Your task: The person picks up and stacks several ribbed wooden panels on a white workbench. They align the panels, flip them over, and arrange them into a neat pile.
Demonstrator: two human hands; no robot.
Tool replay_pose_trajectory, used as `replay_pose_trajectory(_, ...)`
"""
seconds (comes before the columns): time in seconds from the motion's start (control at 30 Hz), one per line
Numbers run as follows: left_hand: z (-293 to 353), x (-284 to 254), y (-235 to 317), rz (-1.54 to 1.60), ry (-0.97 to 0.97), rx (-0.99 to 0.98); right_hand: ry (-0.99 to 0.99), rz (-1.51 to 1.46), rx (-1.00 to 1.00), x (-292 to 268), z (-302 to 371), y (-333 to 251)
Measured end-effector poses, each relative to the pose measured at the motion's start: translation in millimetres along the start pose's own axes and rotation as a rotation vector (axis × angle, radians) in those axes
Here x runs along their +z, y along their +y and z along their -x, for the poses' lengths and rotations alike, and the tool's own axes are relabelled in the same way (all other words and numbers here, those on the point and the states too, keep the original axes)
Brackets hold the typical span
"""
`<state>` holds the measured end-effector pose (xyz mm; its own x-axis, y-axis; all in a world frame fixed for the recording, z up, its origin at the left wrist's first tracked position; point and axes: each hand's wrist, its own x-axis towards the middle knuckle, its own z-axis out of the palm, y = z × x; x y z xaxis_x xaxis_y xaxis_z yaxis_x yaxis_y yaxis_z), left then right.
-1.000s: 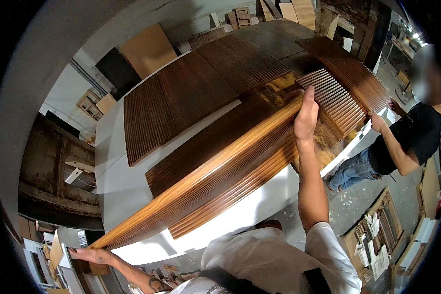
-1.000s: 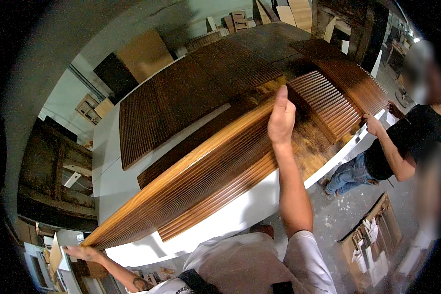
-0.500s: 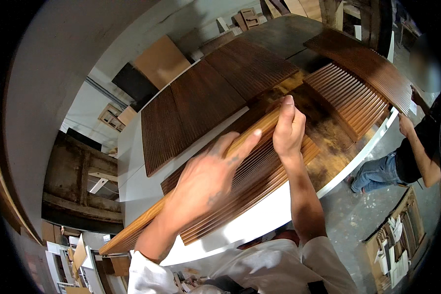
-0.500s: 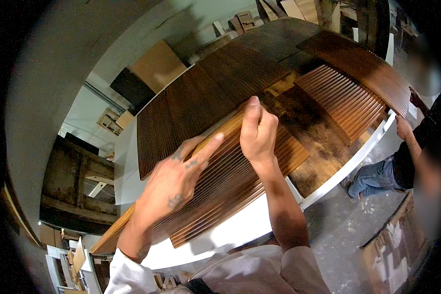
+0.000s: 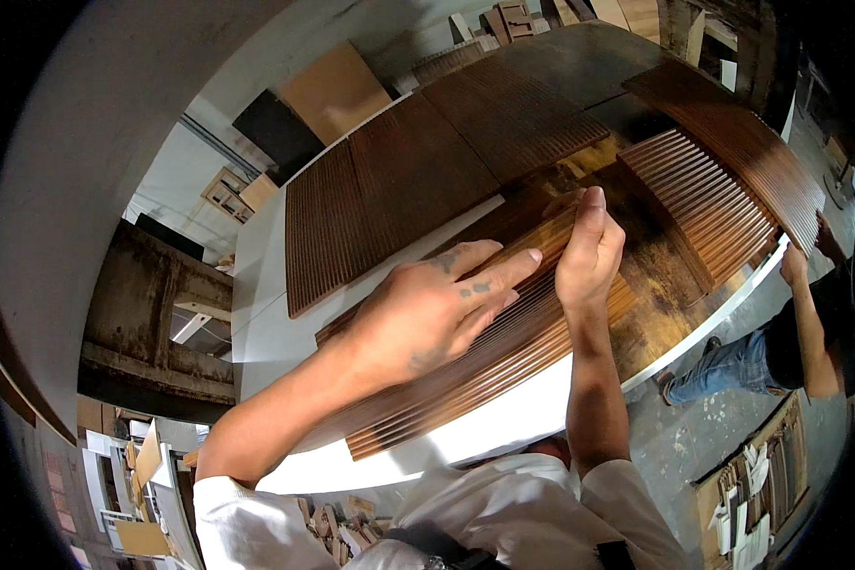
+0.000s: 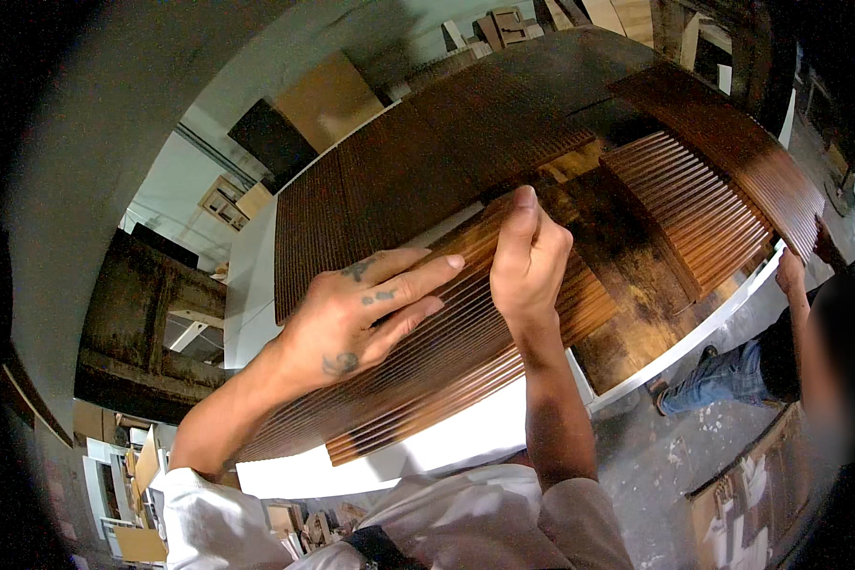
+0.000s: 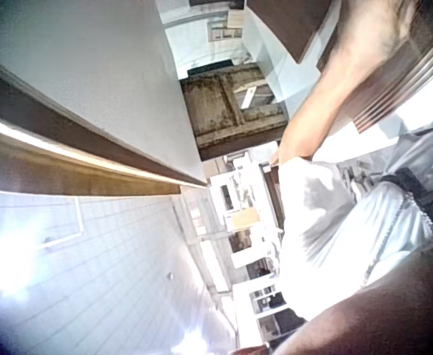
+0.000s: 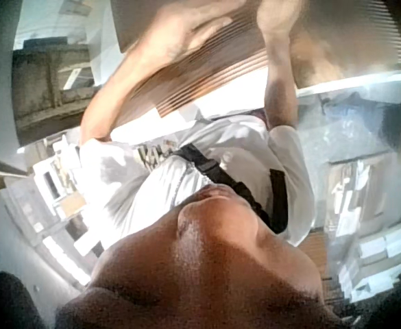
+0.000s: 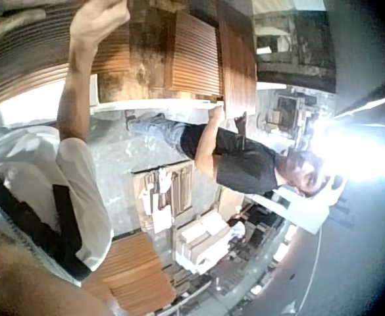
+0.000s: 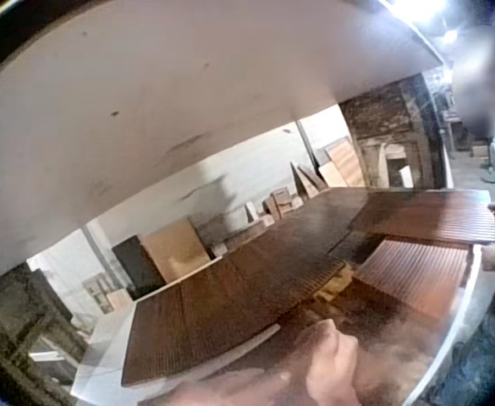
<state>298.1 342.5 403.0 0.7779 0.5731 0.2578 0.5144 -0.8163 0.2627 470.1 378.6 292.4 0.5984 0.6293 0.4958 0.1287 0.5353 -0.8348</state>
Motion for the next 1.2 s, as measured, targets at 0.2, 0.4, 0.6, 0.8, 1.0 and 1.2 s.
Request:
replay_pose_trajectory(0.2,16,-7,-16,-0.043,-0.005,0.003,-0.048,0.0,0.036,20,5,5)
replay_pose_trajectory(0.4,66,13,5,-0.352,0.021,0.01,-0.088,0.207,-0.373,-28,-5,78)
replay_pose_trajectory(0.6,139,43,35,-0.574,0.368,-0.193,0.099,0.831,-0.505,-83,-29,125)
replay_pose_trajectory(0.8,234,31,33,-0.657,0.446,-0.432,0.147,0.899,-0.584,-92,-50,138)
replay_pose_trajectory(1.0,320,11,13,-0.825,0.545,-0.614,0.145,0.899,-0.459,-96,-66,127)
replay_pose_trajectory(1.2,439,-43,6,-0.679,0.551,-0.753,0.116,0.883,-0.383,-86,-64,112)
